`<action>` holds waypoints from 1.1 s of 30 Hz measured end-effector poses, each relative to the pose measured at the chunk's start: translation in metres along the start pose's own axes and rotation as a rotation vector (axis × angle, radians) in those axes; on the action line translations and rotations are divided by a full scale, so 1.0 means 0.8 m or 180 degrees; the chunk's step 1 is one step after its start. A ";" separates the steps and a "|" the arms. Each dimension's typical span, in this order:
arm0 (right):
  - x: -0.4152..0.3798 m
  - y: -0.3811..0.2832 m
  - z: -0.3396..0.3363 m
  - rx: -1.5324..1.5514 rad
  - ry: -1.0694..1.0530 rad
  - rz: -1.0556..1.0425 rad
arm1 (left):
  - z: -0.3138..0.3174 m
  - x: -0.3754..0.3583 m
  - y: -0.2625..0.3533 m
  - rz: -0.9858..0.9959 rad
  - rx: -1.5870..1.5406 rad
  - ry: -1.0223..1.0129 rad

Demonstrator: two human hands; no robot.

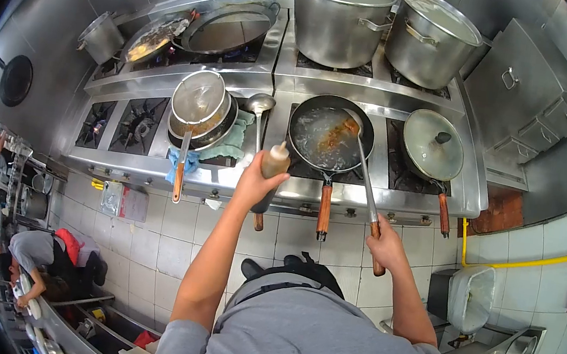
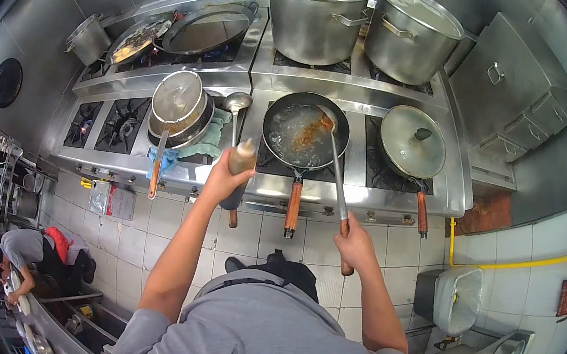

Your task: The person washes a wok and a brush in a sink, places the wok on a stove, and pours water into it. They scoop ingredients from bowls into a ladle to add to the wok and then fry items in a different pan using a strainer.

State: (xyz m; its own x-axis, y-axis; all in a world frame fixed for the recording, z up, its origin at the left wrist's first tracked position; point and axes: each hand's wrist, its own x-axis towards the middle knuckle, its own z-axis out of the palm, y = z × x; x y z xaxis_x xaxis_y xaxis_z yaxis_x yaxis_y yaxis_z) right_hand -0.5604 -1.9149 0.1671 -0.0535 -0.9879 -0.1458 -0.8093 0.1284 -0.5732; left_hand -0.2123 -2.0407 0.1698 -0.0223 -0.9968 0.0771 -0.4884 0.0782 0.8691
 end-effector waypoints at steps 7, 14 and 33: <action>-0.010 -0.066 -0.046 0.3672 -0.1481 0.1000 | -0.026 -0.120 -0.054 -0.0174 -0.1075 0.0397; -0.027 -0.090 -0.061 0.4586 -0.1461 0.0858 | -0.082 -0.243 -0.094 -0.0755 -0.1424 0.0619; -0.022 -0.026 0.043 0.1342 0.0286 0.0069 | -0.135 -0.402 -0.136 -0.1054 -0.1629 0.1054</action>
State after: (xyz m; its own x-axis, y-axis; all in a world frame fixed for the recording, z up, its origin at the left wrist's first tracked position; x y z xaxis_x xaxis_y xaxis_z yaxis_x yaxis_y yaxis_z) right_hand -0.5228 -1.8970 0.1541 -0.1337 -0.9858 -0.1013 -0.4984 0.1552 -0.8529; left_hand -0.0579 -1.7267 0.1036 0.3640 -0.9179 -0.1578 0.0511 -0.1495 0.9874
